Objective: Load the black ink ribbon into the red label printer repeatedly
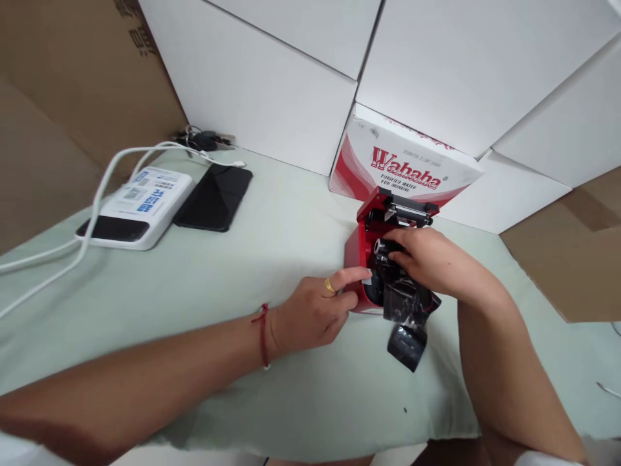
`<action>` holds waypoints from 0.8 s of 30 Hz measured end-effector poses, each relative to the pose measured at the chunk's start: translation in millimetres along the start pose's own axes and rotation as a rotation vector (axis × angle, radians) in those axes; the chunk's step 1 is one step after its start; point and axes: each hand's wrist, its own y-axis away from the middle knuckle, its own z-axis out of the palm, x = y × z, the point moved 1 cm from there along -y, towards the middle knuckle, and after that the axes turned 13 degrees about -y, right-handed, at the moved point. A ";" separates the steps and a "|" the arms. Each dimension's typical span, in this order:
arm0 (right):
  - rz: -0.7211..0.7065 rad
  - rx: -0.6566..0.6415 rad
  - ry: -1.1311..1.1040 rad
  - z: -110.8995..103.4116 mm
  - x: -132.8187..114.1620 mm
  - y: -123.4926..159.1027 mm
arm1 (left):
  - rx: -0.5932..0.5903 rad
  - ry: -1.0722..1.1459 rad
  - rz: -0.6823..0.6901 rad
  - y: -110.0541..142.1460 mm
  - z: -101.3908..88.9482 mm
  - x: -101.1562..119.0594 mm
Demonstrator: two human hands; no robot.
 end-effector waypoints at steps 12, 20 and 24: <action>-0.020 -0.149 0.055 10.8 2.8 -21.8 | 0.034 -0.095 -0.005 -3.7 -2.6 1.6; -0.181 0.081 -0.241 3.1 6.3 1.3 | 0.067 -0.035 -0.014 -1.6 -2.4 1.4; -0.195 0.605 -0.409 -9.2 10.2 26.3 | 0.142 0.005 -0.045 -2.0 -4.5 5.4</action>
